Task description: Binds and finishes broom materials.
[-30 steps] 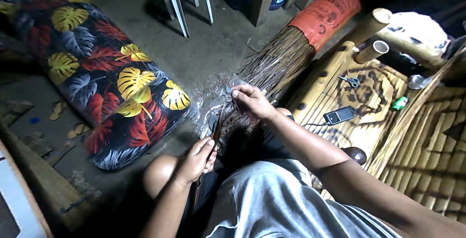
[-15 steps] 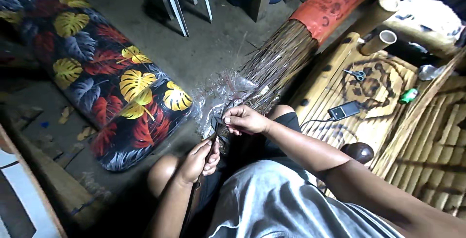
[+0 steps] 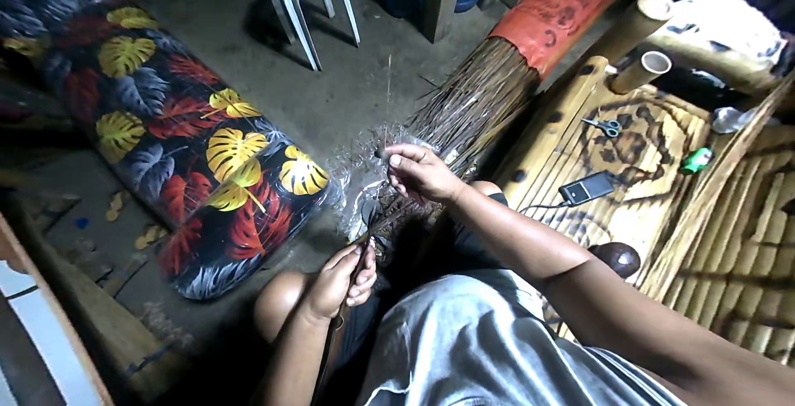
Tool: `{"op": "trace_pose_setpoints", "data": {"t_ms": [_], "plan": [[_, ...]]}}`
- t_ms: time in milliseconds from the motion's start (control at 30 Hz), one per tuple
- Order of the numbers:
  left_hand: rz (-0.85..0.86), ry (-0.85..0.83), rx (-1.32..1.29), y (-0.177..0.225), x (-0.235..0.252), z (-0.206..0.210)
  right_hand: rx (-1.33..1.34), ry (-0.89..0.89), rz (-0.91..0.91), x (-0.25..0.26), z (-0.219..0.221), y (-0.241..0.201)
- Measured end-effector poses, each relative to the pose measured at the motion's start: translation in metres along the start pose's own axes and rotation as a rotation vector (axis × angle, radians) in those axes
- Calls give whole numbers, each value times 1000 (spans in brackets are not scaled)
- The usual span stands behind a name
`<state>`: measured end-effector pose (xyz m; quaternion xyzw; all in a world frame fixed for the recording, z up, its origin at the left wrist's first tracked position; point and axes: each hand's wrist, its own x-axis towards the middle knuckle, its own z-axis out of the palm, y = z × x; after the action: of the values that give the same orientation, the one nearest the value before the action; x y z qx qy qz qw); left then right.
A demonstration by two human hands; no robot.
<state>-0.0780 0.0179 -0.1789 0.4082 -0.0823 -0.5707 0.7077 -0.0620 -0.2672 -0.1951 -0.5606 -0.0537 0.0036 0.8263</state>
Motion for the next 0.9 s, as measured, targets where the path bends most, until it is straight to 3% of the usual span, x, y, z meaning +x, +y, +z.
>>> {"op": "trace_pose_setpoints", "data": {"t_ms": [133, 367, 533, 700, 900], "plan": [[26, 77, 71, -1, 2, 3, 58, -119, 113, -7, 13, -2], [11, 195, 239, -4, 2, 4, -33, 170, 222, 13, -6, -9], [-3, 233, 267, -9, 1, 1, -159, 79, 308, 5, 2, -6], [-32, 269, 304, -9, 3, 0, -123, -45, 224, -5, 16, -2], [-34, 263, 311, -5, 5, -2, -163, -21, 219, -14, 16, 0]]}}
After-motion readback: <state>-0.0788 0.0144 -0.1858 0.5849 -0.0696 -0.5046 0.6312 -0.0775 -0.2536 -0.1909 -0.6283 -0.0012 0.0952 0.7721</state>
